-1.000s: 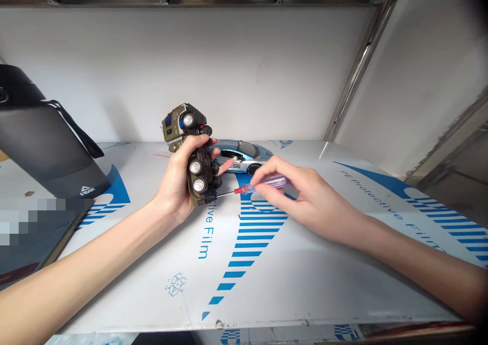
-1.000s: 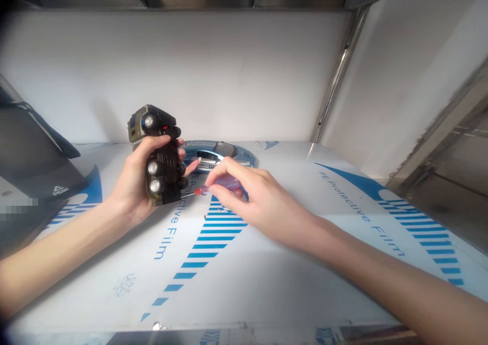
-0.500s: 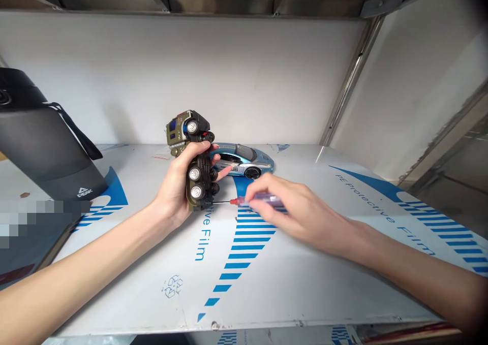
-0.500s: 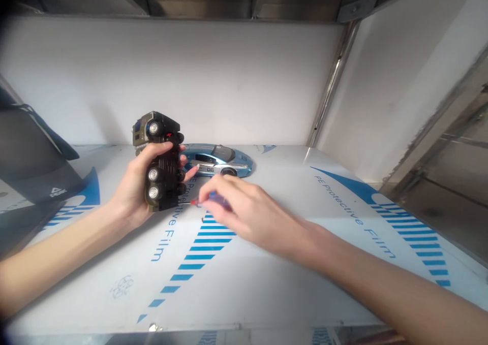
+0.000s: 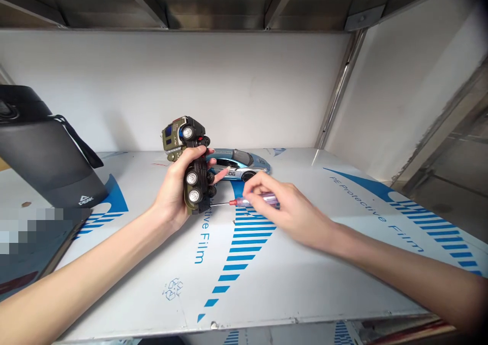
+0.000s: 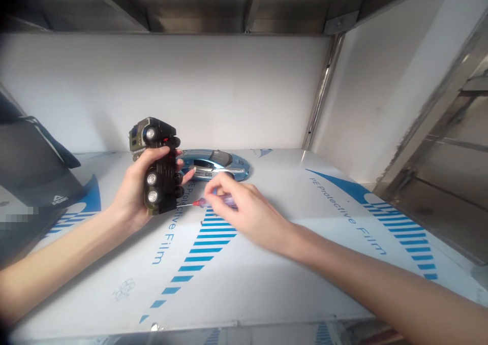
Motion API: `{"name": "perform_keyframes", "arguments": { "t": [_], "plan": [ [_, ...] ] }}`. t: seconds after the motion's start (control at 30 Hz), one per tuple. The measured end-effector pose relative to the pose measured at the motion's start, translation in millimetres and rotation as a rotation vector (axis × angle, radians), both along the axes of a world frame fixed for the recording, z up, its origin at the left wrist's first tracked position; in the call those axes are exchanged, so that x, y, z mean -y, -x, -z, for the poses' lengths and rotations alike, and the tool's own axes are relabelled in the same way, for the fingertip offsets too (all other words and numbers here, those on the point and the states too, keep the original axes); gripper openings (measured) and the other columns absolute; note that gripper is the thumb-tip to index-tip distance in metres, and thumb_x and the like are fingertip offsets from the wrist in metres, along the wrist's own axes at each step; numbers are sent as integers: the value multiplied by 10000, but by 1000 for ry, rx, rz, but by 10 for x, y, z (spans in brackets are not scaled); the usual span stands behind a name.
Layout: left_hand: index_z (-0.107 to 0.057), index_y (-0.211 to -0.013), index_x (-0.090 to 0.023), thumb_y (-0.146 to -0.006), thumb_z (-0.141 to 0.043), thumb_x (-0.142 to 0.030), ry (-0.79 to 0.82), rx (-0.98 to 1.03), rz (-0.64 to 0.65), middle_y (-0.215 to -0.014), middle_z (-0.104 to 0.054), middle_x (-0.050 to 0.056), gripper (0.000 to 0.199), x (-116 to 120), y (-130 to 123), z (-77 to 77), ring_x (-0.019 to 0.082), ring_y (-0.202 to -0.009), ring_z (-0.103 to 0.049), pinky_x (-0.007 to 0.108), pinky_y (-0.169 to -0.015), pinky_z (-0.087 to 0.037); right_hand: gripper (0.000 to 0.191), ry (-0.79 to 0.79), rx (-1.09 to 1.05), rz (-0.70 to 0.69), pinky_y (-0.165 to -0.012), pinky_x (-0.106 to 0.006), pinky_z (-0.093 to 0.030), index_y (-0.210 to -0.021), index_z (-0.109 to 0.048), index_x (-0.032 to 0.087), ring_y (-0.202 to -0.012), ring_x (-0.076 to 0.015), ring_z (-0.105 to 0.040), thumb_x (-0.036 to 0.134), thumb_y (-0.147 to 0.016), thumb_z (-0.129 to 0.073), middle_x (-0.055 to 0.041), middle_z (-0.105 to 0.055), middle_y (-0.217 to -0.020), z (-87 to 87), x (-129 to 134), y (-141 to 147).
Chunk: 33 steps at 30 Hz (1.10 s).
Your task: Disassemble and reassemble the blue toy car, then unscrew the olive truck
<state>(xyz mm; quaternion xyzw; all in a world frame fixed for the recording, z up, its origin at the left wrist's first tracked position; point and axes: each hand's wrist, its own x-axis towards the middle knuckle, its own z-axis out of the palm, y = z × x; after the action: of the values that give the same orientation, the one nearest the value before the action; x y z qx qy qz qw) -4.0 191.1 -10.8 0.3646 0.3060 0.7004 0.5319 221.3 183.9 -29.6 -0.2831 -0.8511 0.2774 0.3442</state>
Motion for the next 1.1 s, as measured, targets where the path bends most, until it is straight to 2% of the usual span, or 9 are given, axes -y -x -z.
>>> {"name": "perform_keyframes", "arguments": {
  "t": [0.07,0.13,0.3,0.43,0.5,0.73,0.93,1.0,1.1],
  "plan": [
    [-780,-980,-129,-864,-842,-245,13,2,9,-1027,-696,42,175,-28,14,10,129,-874,-653,430,-981,-666,92,-256,114,-110,-883,-353,-457,-1130,-614,251,-963,-184,-586,299,-1115,-537,-29,-673,-1052,-15,-9,-48],
    [-774,-990,-121,-857,-843,-235,34,13,7,-1006,-691,40,189,-58,24,21,124,-863,-656,411,-976,-666,106,-305,128,-143,-966,-367,-449,-1185,-618,253,-1068,-197,-591,261,-1107,-547,-50,-671,-1167,-25,-26,-72],
    [-753,-984,-102,-859,-841,-234,31,63,-14,-997,-679,33,201,-77,28,11,110,-840,-646,434,-1005,-655,154,190,-123,29,-822,-316,-462,-1179,-608,279,-866,-146,-604,382,-1068,-636,24,-633,-971,22,-76,10],
    [-753,-991,-104,-879,-825,-231,0,39,16,-1026,-674,31,185,-48,11,-2,116,-859,-639,460,-969,-677,275,321,-188,71,-672,-295,-404,-1031,-598,240,-685,-120,-489,484,-1115,-503,50,-511,-792,61,-68,81],
    [-759,-1007,-103,-880,-826,-237,0,21,32,-1041,-678,35,196,-39,3,5,124,-877,-643,435,-930,-692,213,258,-146,69,-695,-299,-417,-1048,-579,252,-733,-127,-524,444,-1117,-518,37,-557,-854,48,-42,66],
    [-752,-967,-94,-868,-826,-225,4,43,30,-1027,-674,42,180,-52,5,10,118,-861,-640,404,-977,-667,31,-360,119,-79,-906,-346,-459,-1118,-587,257,-1014,-187,-613,276,-1094,-581,-33,-666,-1115,-66,-19,-67],
    [-746,-996,-110,-881,-819,-235,-3,70,14,-1015,-668,34,185,-58,18,-33,118,-838,-633,437,-969,-674,251,209,-111,69,-788,-313,-465,-1122,-622,273,-836,-146,-595,448,-1147,-444,23,-578,-909,35,-37,31],
    [-749,-1003,-115,-885,-816,-236,-9,52,23,-1024,-666,35,181,-49,29,-30,123,-849,-635,429,-950,-681,277,255,-92,76,-732,-302,-441,-1102,-619,275,-782,-139,-552,470,-1150,-428,34,-537,-854,74,-29,40],
    [-753,-1008,-121,-889,-815,-237,-14,33,34,-1032,-673,37,177,-28,41,-29,126,-852,-638,435,-962,-677,164,84,10,66,-730,-301,-435,-1163,-571,293,-810,-139,-558,413,-1153,-460,28,-604,-941,66,-15,-8]
  ]
}}
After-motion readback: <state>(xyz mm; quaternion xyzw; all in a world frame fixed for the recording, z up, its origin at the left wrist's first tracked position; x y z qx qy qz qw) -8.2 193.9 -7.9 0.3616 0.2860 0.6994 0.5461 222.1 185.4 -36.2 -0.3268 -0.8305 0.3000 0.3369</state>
